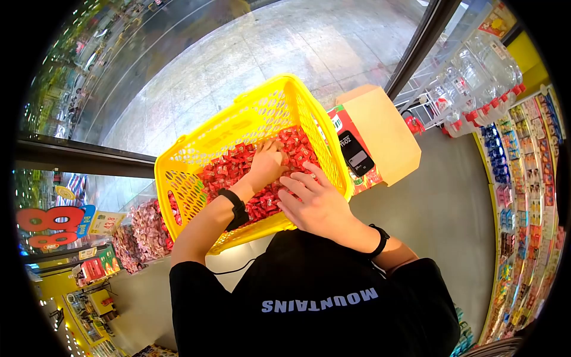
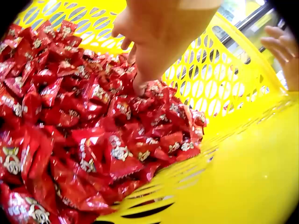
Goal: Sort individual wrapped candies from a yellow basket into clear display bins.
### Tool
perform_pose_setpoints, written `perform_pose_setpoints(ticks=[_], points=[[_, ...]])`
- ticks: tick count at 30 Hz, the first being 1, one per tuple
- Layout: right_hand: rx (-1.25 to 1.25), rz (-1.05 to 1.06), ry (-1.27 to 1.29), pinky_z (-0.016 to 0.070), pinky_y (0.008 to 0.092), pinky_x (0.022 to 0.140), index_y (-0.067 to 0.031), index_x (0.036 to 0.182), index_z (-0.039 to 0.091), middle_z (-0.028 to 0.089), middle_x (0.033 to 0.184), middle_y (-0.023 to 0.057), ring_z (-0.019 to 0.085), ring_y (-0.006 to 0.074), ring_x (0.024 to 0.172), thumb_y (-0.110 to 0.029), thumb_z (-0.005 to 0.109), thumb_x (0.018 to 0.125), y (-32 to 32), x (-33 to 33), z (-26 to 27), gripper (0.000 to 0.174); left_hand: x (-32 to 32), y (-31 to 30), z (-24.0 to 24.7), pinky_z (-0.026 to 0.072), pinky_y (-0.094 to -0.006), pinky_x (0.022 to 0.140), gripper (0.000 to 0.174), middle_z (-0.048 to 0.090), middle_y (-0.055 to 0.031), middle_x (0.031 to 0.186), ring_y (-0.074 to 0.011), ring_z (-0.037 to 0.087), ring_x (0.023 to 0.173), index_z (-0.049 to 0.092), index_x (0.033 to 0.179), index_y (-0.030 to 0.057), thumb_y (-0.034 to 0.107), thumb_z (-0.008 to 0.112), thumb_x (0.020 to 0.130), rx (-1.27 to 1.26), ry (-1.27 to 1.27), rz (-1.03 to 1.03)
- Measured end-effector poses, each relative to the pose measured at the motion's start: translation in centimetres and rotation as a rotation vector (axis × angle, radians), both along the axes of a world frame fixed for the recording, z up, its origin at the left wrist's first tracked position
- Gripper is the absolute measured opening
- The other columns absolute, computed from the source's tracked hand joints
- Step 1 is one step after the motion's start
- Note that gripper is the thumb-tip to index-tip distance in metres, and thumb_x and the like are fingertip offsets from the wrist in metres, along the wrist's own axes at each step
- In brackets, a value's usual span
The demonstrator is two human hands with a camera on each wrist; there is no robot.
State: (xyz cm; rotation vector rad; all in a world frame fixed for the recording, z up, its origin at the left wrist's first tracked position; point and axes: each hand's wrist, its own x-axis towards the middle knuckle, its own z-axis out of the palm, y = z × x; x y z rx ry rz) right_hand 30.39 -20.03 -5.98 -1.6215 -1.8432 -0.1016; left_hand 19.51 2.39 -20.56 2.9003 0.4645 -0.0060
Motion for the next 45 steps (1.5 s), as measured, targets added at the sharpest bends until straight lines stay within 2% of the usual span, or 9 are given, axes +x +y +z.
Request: perform_pose_setpoints(ticks=[3, 11, 16, 20, 24, 29, 32, 35, 45], points=[[-0.023, -0.01, 0.013, 0.0456, 0.0511, 0.114, -0.0072, 0.1, 0.073, 0.072, 0.119, 0.0104, 0.067, 0.0284, 0.114, -0.024, 0.078, 0.089, 0.1, 0.1, 0.3, 0.021, 0.7, -0.2, 3.8, 0.0363, -0.0495, 0.121, 0.03, 0.062, -0.0116, 0.142, -0.034, 0.048, 0.141, 0.084, 0.101, 0.015, 0.031, 0.089, 0.077, -0.046, 0.056, -0.013], [-0.007, 0.012, 0.1, 0.044, 0.0514, 0.114, -0.006, 0.099, 0.073, 0.072, 0.119, 0.01, 0.065, 0.0286, 0.117, -0.02, 0.076, 0.089, -0.1, 0.1, 0.7, 0.017, -1.9, -2.1, 16.4, 0.0407, -0.0459, 0.118, 0.03, 0.064, -0.0092, 0.144, -0.035, 0.051, 0.139, 0.084, 0.114, 0.015, 0.019, 0.085, 0.084, -0.199, -0.204, -0.002], [-0.022, -0.073, 0.135, 0.0487, 0.0493, 0.109, -0.0042, 0.112, 0.074, 0.07, 0.126, 0.0109, 0.065, 0.032, 0.118, -0.025, 0.087, 0.083, 0.6, -0.8, 2.0, 0.038, -6.9, -5.1, 21.9, 0.0398, -0.0507, 0.118, 0.031, 0.065, -0.0066, 0.141, -0.0337, 0.052, 0.137, 0.083, 0.113, 0.0163, 0.025, 0.086, 0.083, -0.151, -0.304, -0.05], [-0.047, 0.084, 0.2, 0.0474, 0.0479, 0.109, -0.0047, 0.11, 0.076, 0.069, 0.122, 0.0104, 0.064, 0.0307, 0.115, -0.027, 0.087, 0.079, 1.7, -3.0, 2.9, 0.04, -11.5, -6.8, 22.3, 0.0381, -0.0566, 0.12, 0.034, 0.066, -0.0042, 0.137, -0.0309, 0.054, 0.136, 0.082, 0.113, 0.0188, 0.031, 0.086, 0.081, -0.095, -0.327, -0.048], [0.039, 0.17, 0.244, 0.0511, 0.0456, 0.102, -0.006, 0.099, 0.076, 0.068, 0.118, 0.0083, 0.064, 0.0306, 0.113, -0.02, 0.086, 0.078, 3.1, -6.9, 2.1, 0.027, -16.1, -7.3, 21.0, 0.0393, -0.0563, 0.119, 0.037, 0.068, -0.0017, 0.136, -0.031, 0.056, 0.133, 0.083, 0.114, 0.0237, 0.033, 0.088, 0.079, -0.059, -0.427, 0.038], [0.033, 0.189, 0.247, 0.051, 0.046, 0.101, -0.0063, 0.099, 0.075, 0.068, 0.116, 0.0072, 0.064, 0.0301, 0.111, -0.02, 0.085, 0.08, 4.7, -12.8, 2.3, 0.025, -22.7, -6.8, 19.3, 0.0359, -0.0554, 0.122, 0.042, 0.068, -0.0008, 0.139, -0.0312, 0.054, 0.135, 0.083, 0.118, 0.0251, 0.035, 0.088, 0.078, -0.005, -0.452, 0.109], [-0.003, 0.203, 0.19, 0.0518, 0.0472, 0.104, -0.0057, 0.104, 0.077, 0.07, 0.124, 0.0072, 0.066, 0.031, 0.116, -0.017, 0.086, 0.08, 5.7, -15.9, 1.8, 0.028, -26.1, -6.1, 18.3, 0.0394, -0.0571, 0.118, 0.041, 0.067, -0.0014, 0.139, -0.0306, 0.057, 0.133, 0.08, 0.117, 0.0236, 0.033, 0.09, 0.078, -0.008, -0.491, 0.118], [0.054, 0.229, 0.075, 0.0507, 0.0448, 0.104, -0.0062, 0.103, 0.076, 0.07, 0.119, 0.0057, 0.064, 0.0275, 0.117, -0.019, 0.084, 0.082, 6.9, -18.6, 1.7, 0.025, -28.8, -5.5, 17.7, 0.0382, -0.0573, 0.119, 0.035, 0.067, -0.0017, 0.138, -0.031, 0.056, 0.133, 0.083, 0.111, 0.0252, 0.033, 0.091, 0.078, -0.059, -0.546, 0.154], [-0.099, 0.397, -0.13, 0.048, 0.044, 0.107, -0.0087, 0.09, 0.076, 0.069, 0.122, 0.0049, 0.064, 0.0242, 0.119, -0.023, 0.08, 0.084, 10.1, -22.8, 3.8, 0.016, -34.7, -2.1, 15.1, 0.0433, -0.0546, 0.114, 0.027, 0.069, -0.0008, 0.133, -0.0328, 0.057, 0.13, 0.086, 0.098, 0.0242, 0.035, 0.091, 0.074, -0.114, -0.742, 0.156]])
